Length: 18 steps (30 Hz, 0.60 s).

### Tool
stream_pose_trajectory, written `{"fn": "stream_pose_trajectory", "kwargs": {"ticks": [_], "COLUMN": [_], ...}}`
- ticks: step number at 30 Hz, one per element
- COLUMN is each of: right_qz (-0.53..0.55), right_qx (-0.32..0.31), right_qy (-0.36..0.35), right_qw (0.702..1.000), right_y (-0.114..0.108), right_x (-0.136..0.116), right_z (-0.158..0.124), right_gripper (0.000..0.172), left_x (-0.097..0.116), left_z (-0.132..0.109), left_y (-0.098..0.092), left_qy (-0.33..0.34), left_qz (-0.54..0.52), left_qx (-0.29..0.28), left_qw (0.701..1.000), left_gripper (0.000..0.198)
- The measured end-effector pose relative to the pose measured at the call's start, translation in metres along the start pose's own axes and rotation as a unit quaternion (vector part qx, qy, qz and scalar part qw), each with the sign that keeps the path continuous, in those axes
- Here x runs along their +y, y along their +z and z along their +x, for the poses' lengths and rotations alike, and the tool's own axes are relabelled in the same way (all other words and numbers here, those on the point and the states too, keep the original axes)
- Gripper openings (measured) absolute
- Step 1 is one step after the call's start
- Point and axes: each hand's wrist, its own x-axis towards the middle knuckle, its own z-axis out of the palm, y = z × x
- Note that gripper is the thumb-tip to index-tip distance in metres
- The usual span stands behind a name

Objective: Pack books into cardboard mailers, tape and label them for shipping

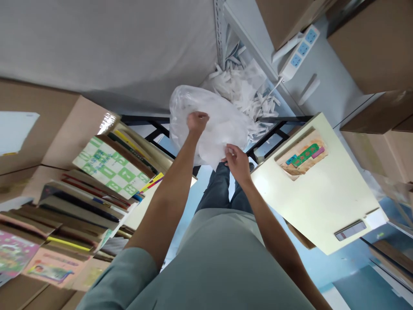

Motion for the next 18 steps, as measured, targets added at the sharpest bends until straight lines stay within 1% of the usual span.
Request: {"fn": "stream_pose_trajectory", "kwargs": {"ticks": [2, 3, 5, 6, 8, 10, 12, 13, 15, 17, 18], "right_qz": [-0.028, -0.04, -0.055, -0.058, -0.059, -0.068, -0.095, -0.112, -0.127, -0.103, -0.077], "right_qx": [0.009, 0.012, 0.008, 0.0, -0.026, -0.057, -0.07, -0.063, -0.025, 0.016, 0.019], "right_qy": [0.0, -0.003, -0.012, -0.017, -0.03, -0.044, -0.056, -0.065, -0.098, -0.161, -0.2], "right_qw": [1.0, 0.999, 0.998, 0.998, 0.998, 0.995, 0.991, 0.99, 0.987, 0.981, 0.977], "right_y": [0.003, 0.005, 0.012, 0.016, 0.024, 0.029, 0.027, 0.024, 0.012, -0.007, -0.017], "right_x": [0.003, 0.004, 0.006, 0.006, 0.006, 0.005, 0.001, -0.003, -0.019, -0.048, -0.068], "right_z": [0.005, 0.008, 0.016, 0.021, 0.03, 0.037, 0.042, 0.043, 0.039, 0.026, 0.016], "right_gripper": [0.051, 0.054, 0.063, 0.068, 0.075, 0.077, 0.077, 0.076, 0.071, 0.064, 0.062], "left_x": [0.008, 0.012, 0.017, 0.019, 0.022, 0.028, 0.038, 0.045, 0.062, 0.082, 0.093], "left_z": [-0.02, -0.034, -0.066, -0.083, -0.116, -0.147, -0.172, -0.183, -0.2, -0.215, -0.222], "left_y": [-0.017, -0.028, -0.057, -0.072, -0.103, -0.13, -0.151, -0.16, -0.172, -0.178, -0.18], "left_qy": [0.046, 0.077, 0.114, 0.121, 0.124, 0.145, 0.177, 0.197, 0.246, 0.292, 0.307], "left_qz": [-0.031, -0.052, -0.093, -0.117, -0.173, -0.216, -0.233, -0.235, -0.231, -0.216, -0.205], "left_qx": [0.056, 0.078, 0.099, 0.111, 0.148, 0.18, 0.211, 0.229, 0.264, 0.286, 0.289], "left_qw": [0.997, 0.993, 0.984, 0.979, 0.966, 0.949, 0.933, 0.924, 0.904, 0.886, 0.883], "left_gripper": [0.013, 0.011, 0.013, 0.017, 0.034, 0.051, 0.061, 0.065, 0.069, 0.066, 0.063]}}
